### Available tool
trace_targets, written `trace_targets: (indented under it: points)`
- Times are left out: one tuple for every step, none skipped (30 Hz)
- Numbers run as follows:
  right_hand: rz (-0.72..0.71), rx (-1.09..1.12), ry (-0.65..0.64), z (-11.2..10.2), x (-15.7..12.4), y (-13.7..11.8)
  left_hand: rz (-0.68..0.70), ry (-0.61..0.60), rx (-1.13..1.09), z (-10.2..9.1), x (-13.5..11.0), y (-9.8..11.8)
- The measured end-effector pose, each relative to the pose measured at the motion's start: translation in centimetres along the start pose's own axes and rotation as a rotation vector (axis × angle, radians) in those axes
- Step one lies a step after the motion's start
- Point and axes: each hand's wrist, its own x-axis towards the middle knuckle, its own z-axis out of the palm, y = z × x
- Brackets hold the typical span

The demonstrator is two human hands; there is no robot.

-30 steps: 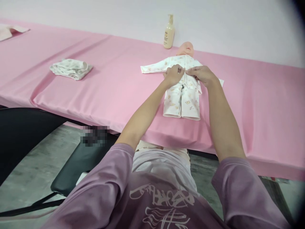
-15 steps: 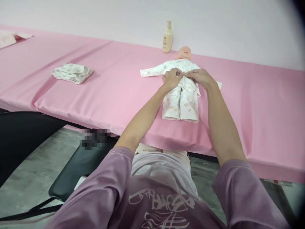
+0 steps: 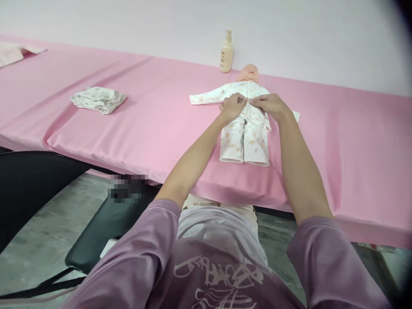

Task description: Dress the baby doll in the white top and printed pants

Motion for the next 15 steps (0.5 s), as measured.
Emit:
trace_targets:
  points:
    - [0.01, 0.003, 0.007, 0.07, 0.08, 0.05, -0.011, -0.005, 0.01, -0.02, -0.02, 0.11]
    - [0.017, 0.005, 0.013, 0.12, 0.14, 0.1, -0.02, -0.008, 0.018, -0.04, -0.04, 0.2]
    - [0.021, 0.003, 0.02, 0.17, 0.2, 0.13, -0.027, -0.011, 0.026, -0.06, -0.06, 0.27]
    - [0.024, 0.001, 0.025, 0.21, 0.24, 0.17, -0.032, -0.014, 0.031, -0.07, -0.08, 0.31]
    - [0.026, -0.001, 0.027, 0.25, 0.28, 0.19, -0.033, -0.016, 0.034, -0.08, -0.1, 0.32]
    - [0.025, 0.0, 0.027, 0.28, 0.33, 0.22, -0.032, -0.02, 0.035, -0.1, -0.12, 0.31]
    - [0.026, 0.003, 0.026, 0.31, 0.38, 0.25, -0.028, -0.023, 0.035, -0.12, -0.14, 0.29]
    - [0.028, 0.005, 0.024, 0.34, 0.44, 0.27, -0.024, -0.026, 0.033, -0.14, -0.16, 0.26]
    - [0.029, 0.008, 0.024, 0.37, 0.51, 0.31, -0.019, -0.027, 0.032, -0.16, -0.16, 0.22]
    - [0.029, 0.009, 0.027, 0.39, 0.58, 0.34, -0.016, -0.026, 0.032, -0.17, -0.16, 0.17]
    - [0.026, 0.008, 0.031, 0.41, 0.66, 0.37, -0.014, -0.024, 0.033, -0.16, -0.14, 0.12]
    - [0.021, 0.004, 0.037, 0.43, 0.71, 0.39, -0.012, -0.023, 0.033, -0.15, -0.11, 0.07]
    - [0.015, -0.002, 0.043, 0.44, 0.76, 0.4, -0.01, -0.02, 0.032, -0.12, -0.07, 0.01]
    - [0.01, -0.008, 0.047, 0.46, 0.78, 0.4, -0.007, -0.018, 0.029, -0.07, -0.02, -0.06]
    - [0.003, -0.013, 0.038, 0.48, 0.77, 0.38, -0.005, -0.015, 0.025, -0.02, 0.03, -0.12]
